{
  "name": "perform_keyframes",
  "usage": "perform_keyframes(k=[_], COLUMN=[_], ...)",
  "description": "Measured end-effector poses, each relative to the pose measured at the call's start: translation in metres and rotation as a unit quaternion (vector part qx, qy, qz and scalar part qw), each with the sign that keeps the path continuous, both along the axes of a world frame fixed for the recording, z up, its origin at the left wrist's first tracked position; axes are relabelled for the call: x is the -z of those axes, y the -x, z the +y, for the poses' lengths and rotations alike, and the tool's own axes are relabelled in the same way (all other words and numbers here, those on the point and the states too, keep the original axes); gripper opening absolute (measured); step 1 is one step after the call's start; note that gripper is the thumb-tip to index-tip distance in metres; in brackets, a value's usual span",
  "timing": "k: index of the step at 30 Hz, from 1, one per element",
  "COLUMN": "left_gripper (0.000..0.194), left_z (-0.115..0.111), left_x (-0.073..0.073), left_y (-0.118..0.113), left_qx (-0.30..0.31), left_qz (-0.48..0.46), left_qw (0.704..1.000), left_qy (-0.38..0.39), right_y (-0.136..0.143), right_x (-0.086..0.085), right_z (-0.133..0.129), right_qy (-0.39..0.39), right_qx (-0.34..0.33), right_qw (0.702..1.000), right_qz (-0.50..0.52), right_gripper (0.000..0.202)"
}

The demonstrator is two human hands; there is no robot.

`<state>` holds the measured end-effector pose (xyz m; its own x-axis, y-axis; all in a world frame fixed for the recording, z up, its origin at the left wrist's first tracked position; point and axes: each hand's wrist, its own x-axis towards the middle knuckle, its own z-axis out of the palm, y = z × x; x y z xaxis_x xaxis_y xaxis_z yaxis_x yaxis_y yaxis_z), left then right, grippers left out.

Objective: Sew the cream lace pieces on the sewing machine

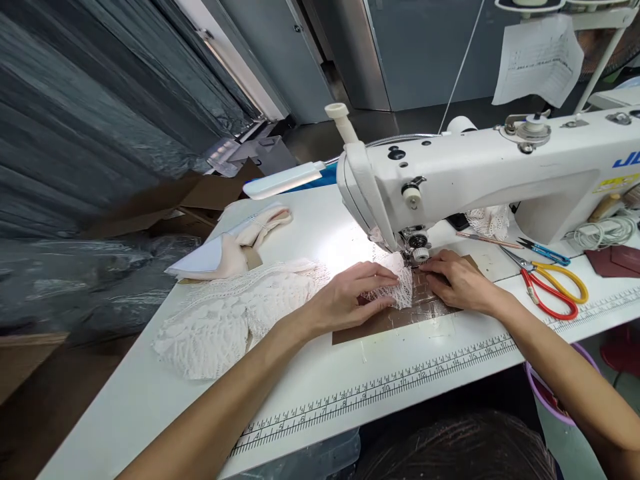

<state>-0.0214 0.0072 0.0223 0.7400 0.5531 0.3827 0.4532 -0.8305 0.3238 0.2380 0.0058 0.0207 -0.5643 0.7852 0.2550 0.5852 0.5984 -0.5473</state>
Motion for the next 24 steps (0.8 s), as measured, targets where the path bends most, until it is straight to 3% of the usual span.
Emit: perform_keyframes(k=[6, 9, 13, 17, 24], left_gripper=[0.025, 0.024, 0.022, 0.02, 0.016], left_z=[-0.007, -0.008, -0.012, -0.016, -0.014], left_x=[0.013, 0.014, 0.011, 0.009, 0.014], left_y=[-0.005, -0.006, -0.008, -0.01, -0.013], left_qx=[-0.002, -0.014, -0.03, -0.037, -0.04], left_qz=[-0.04, -0.051, -0.063, -0.074, -0.049], left_qw=[0.999, 0.998, 0.997, 0.996, 0.996], left_qy=[0.03, 0.036, 0.043, 0.03, -0.055], right_y=[0.0, 0.004, 0.015, 0.027, 0.026], right_x=[-0.008, -0.015, -0.018, -0.011, -0.002], right_z=[0.001, -0.002, -0.008, -0.011, -0.009], right_qy=[0.014, 0.057, 0.096, 0.077, 0.065], right_qx=[-0.02, -0.063, -0.121, -0.099, -0.095], right_qw=[1.0, 0.996, 0.987, 0.99, 0.993], right_qz=[-0.004, -0.028, -0.044, -0.058, -0.007], right_gripper=[0.033, 0.029, 0.038, 0.016, 0.015])
